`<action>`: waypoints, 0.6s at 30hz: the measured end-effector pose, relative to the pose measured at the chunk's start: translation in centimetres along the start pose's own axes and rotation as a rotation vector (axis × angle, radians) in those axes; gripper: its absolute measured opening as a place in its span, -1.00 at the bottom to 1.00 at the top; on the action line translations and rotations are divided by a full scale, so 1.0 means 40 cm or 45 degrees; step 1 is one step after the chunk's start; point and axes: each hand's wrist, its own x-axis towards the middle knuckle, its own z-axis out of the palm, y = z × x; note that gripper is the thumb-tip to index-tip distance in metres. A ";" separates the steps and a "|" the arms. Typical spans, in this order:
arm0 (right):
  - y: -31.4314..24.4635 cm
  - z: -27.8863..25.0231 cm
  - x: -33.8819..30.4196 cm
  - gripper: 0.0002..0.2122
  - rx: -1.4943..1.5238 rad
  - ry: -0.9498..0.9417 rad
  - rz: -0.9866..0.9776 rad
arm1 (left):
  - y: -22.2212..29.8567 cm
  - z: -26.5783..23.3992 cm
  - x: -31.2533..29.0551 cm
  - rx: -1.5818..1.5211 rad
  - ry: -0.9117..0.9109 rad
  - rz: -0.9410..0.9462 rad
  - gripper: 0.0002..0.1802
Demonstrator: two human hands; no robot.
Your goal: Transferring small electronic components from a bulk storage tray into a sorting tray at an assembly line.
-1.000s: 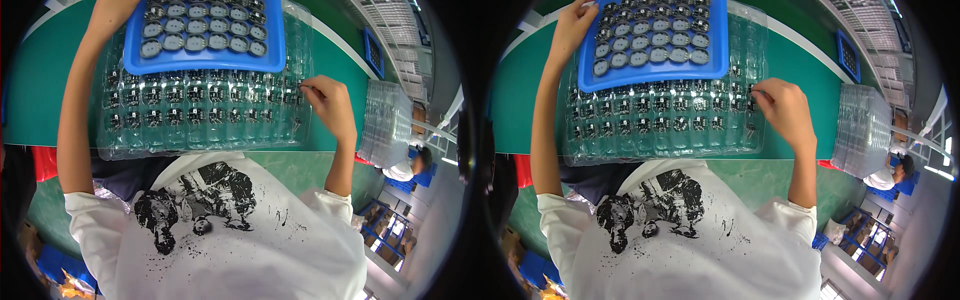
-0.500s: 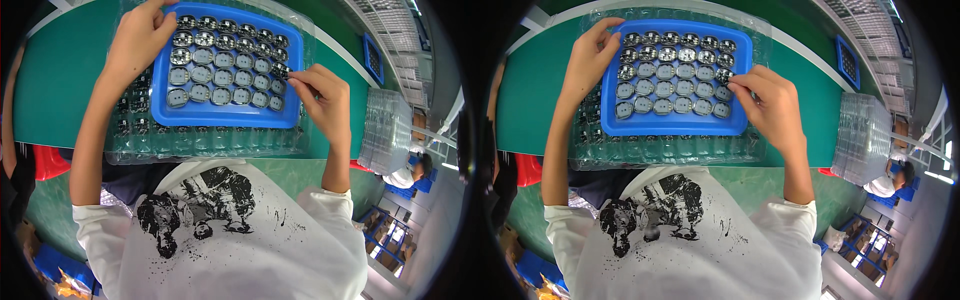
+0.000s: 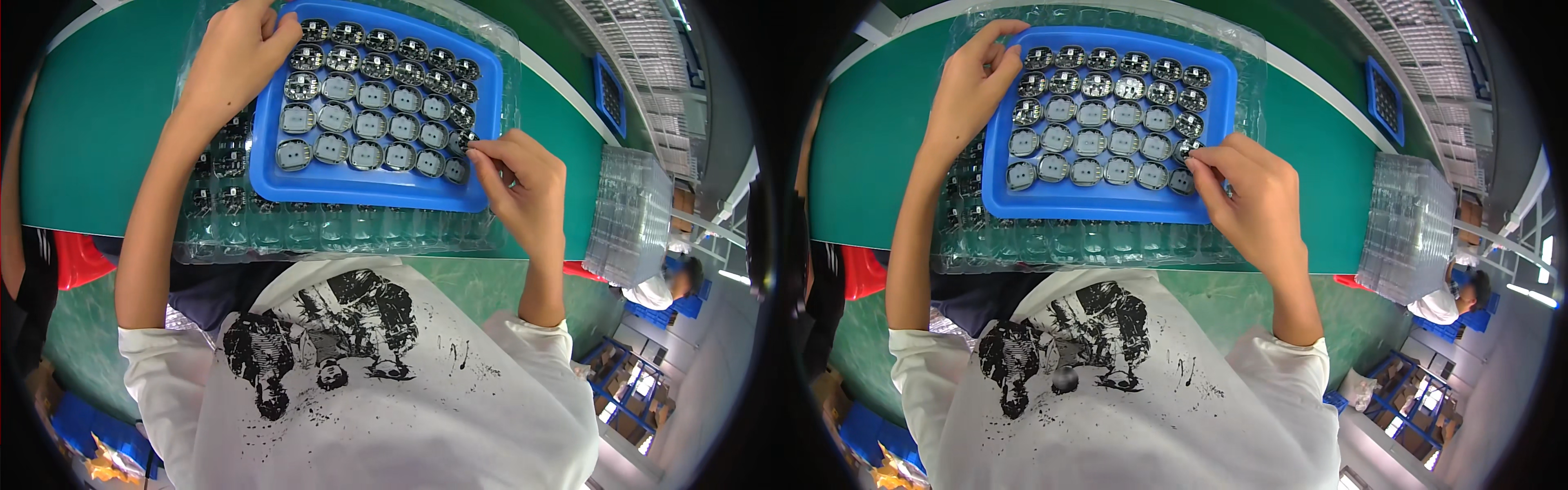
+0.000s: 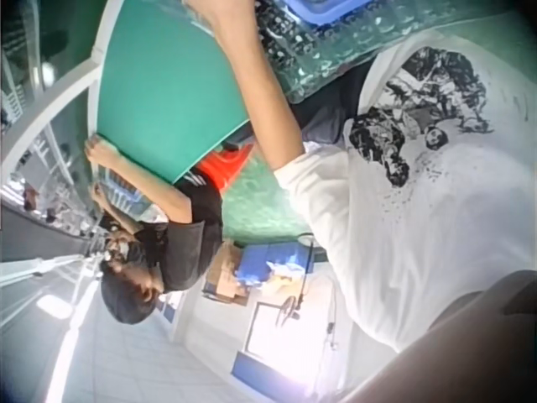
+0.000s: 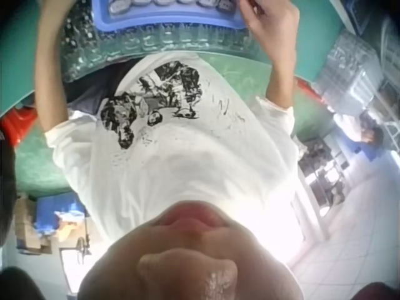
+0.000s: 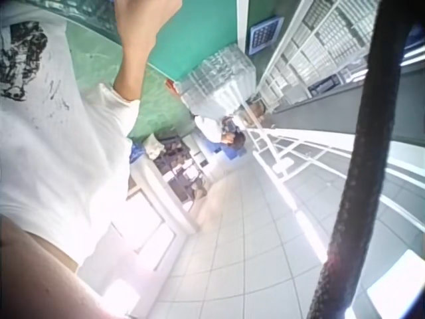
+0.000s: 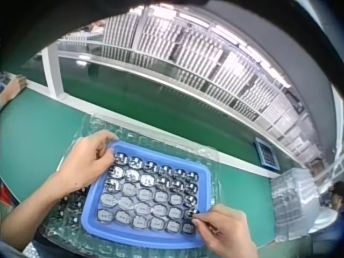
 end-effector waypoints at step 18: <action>0.037 -0.022 -0.024 -0.84 0.196 0.102 0.434 | 0.059 -0.014 0.023 -0.120 0.044 -0.113 -0.72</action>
